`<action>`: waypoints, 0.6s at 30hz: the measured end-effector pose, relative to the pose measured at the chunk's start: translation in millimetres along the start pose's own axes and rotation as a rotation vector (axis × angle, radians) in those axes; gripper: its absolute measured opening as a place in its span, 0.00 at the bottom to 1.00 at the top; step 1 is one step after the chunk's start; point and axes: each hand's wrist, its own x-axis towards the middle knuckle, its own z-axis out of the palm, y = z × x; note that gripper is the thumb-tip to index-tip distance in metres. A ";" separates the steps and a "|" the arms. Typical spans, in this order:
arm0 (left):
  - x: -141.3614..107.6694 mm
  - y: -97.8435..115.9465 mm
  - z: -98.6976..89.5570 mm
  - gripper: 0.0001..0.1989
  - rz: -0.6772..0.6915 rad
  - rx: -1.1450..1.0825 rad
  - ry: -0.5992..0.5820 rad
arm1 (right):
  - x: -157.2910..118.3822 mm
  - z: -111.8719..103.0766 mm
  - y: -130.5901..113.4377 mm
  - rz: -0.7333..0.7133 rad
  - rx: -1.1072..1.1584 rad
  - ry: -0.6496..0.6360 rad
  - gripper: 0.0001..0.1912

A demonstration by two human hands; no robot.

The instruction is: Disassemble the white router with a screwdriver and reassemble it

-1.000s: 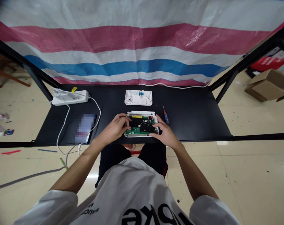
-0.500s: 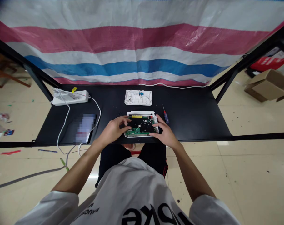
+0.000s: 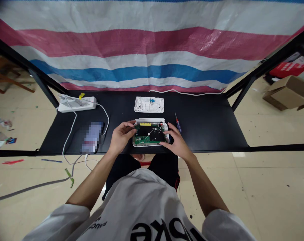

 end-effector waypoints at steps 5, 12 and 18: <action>-1.0 -12.4 -1.1 0.14 -0.051 0.013 0.051 | 12.3 -10.8 -23.3 -0.085 -0.097 -0.023 0.31; -2.9 -11.9 -6.1 0.13 0.012 0.102 0.005 | 51.7 -1.9 -84.8 -0.268 -0.148 -0.186 0.37; -3.8 -19.4 -8.4 0.25 -0.010 0.050 0.066 | 76.0 42.5 -112.8 -0.388 -0.291 -0.394 0.51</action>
